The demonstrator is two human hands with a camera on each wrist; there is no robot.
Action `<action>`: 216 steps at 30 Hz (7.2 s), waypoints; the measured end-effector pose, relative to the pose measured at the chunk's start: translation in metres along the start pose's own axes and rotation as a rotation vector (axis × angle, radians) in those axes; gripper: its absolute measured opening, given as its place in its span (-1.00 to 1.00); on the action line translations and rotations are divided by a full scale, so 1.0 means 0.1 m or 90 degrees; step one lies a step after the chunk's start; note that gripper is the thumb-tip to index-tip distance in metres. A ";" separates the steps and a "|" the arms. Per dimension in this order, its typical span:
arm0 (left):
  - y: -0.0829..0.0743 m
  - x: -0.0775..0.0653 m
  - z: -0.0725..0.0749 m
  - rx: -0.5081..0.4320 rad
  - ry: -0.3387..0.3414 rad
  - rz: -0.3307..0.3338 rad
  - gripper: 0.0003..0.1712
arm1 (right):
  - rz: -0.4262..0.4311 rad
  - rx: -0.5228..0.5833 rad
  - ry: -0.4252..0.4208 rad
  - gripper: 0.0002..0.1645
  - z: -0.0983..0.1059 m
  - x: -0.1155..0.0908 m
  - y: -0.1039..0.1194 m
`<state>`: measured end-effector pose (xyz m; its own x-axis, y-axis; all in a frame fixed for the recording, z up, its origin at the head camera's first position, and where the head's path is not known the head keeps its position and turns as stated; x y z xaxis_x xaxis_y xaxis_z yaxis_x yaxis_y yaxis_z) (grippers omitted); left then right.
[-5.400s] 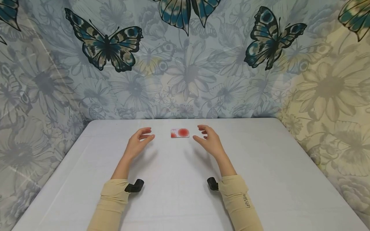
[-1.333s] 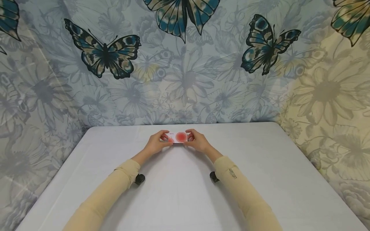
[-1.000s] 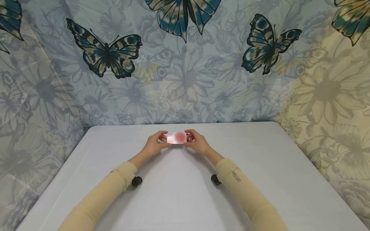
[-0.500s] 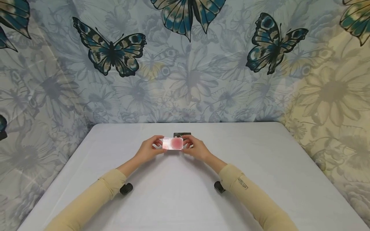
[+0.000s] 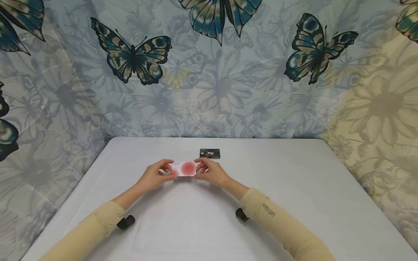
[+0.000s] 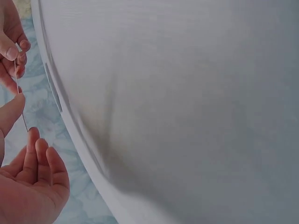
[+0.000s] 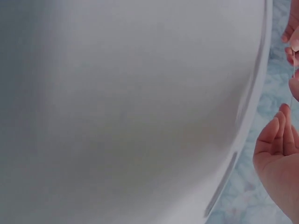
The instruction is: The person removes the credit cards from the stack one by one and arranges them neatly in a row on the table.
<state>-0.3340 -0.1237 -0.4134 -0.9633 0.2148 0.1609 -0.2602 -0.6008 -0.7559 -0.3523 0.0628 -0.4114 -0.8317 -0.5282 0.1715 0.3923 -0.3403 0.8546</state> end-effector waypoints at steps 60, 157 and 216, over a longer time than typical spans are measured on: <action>0.96 -0.35 0.92 0.142 0.051 0.074 -0.41 | -0.092 -0.256 0.043 -0.44 -1.30 0.90 0.30; -0.40 -0.24 -0.56 -0.053 0.144 -0.044 -0.47 | -0.196 0.029 -0.027 -0.53 0.04 -0.56 -0.21; -0.37 0.73 -0.82 0.057 0.062 -0.004 -0.53 | -0.224 -0.114 -0.143 -0.47 0.83 -0.11 -0.74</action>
<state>-0.3895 -0.0230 -0.4260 -0.9520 0.2895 0.0994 -0.2747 -0.6647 -0.6948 -0.4046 0.1586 -0.4357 -0.9834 -0.1814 0.0042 0.1156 -0.6083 0.7853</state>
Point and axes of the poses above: each hand's wrist, its own x-axis towards the middle knuckle, its own z-axis out of the back of the hand, y = z × x, the point moved 10 cm from there along x, towards the middle knuckle, and after that the axes turned 4 degrees about x, right-handed, at the moved point
